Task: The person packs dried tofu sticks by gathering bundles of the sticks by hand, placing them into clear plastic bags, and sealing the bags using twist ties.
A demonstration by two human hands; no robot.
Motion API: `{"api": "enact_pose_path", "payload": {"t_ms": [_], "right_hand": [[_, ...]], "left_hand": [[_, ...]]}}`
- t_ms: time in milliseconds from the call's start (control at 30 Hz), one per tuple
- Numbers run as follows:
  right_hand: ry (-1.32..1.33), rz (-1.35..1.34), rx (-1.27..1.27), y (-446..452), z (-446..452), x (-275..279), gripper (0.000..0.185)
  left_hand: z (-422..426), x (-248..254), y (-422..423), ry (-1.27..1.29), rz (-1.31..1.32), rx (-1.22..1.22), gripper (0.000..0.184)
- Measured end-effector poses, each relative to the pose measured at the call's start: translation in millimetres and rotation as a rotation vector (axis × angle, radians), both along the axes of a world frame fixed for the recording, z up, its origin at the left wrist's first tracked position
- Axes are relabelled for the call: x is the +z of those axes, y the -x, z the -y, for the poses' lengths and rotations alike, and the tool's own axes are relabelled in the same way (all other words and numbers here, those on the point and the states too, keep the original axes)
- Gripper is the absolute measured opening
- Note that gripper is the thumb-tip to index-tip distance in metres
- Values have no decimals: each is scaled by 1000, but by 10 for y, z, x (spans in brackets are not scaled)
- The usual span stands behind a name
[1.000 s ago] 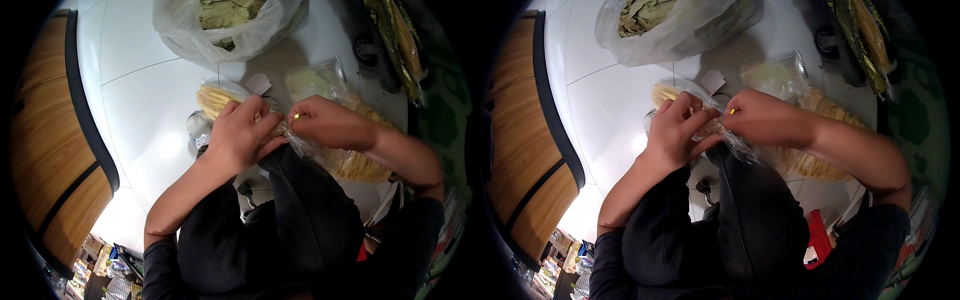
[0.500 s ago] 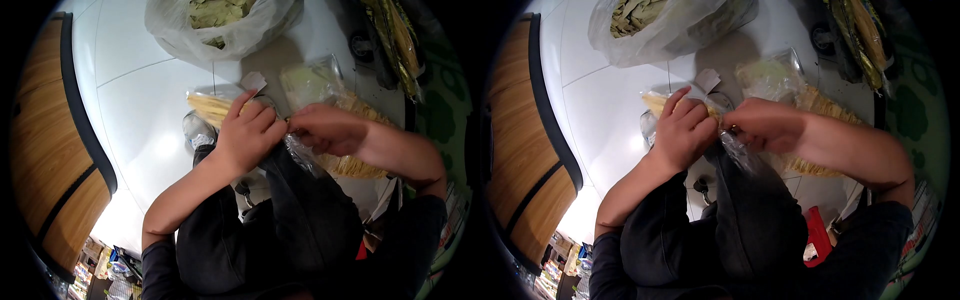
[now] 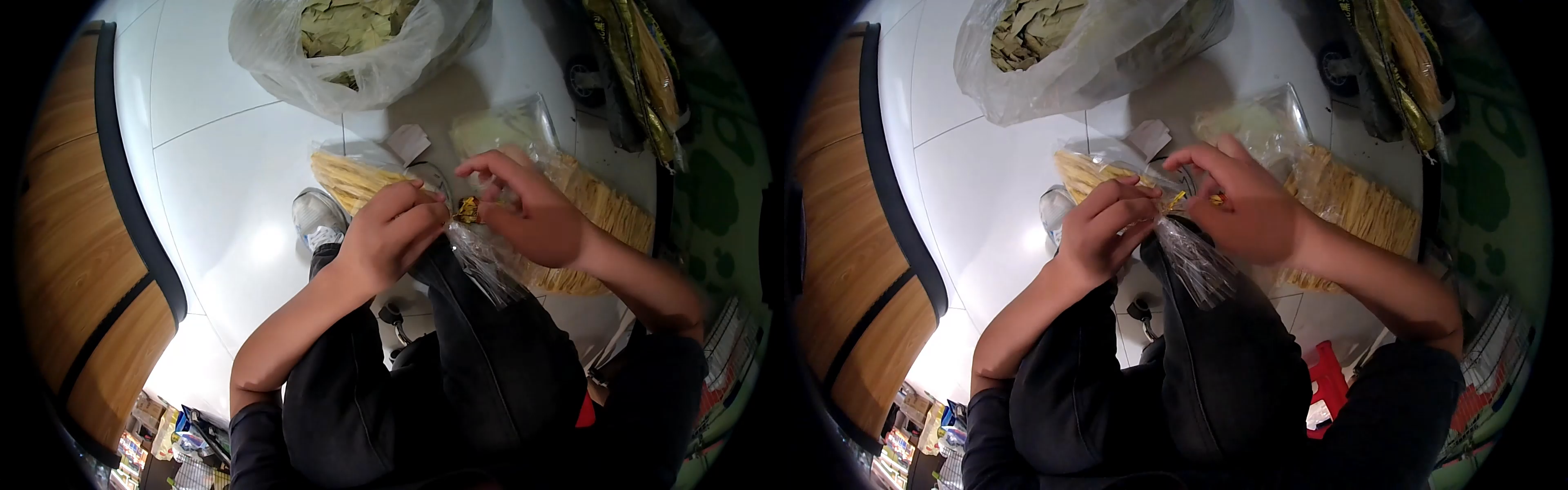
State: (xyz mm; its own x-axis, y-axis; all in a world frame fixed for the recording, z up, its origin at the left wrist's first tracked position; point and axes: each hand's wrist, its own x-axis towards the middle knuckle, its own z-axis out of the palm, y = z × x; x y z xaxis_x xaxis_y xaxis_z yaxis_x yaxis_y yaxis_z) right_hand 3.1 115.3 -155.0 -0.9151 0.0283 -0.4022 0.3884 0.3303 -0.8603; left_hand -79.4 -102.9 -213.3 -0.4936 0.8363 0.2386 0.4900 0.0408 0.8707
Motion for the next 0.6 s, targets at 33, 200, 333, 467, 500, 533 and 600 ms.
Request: {"api": "enact_pose_path", "payload": {"t_ms": [33,200,333,467,500,533,600], "right_hand": [[3,0,0,7,-29,-19,19],[-380,-640,462,93,-132,-160,21],[-364,-727,463,125,-92,-253,18],[-444,-922,481,206,-64,-278,10],[-448,-980,507,225,-62,-274,10],[-446,-981,507,238,-58,-267,10],[-433,-925,565,266,-50,-243,12]], "left_hand": [[-2,21,6,-5,7,4,27],[16,43,10,-11,28,27,25],[46,21,18,-43,58,36,22],[70,0,25,-78,108,22,21],[75,5,23,-75,109,23,21],[78,11,23,-83,126,32,20],[88,17,25,-90,143,42,20]]}}
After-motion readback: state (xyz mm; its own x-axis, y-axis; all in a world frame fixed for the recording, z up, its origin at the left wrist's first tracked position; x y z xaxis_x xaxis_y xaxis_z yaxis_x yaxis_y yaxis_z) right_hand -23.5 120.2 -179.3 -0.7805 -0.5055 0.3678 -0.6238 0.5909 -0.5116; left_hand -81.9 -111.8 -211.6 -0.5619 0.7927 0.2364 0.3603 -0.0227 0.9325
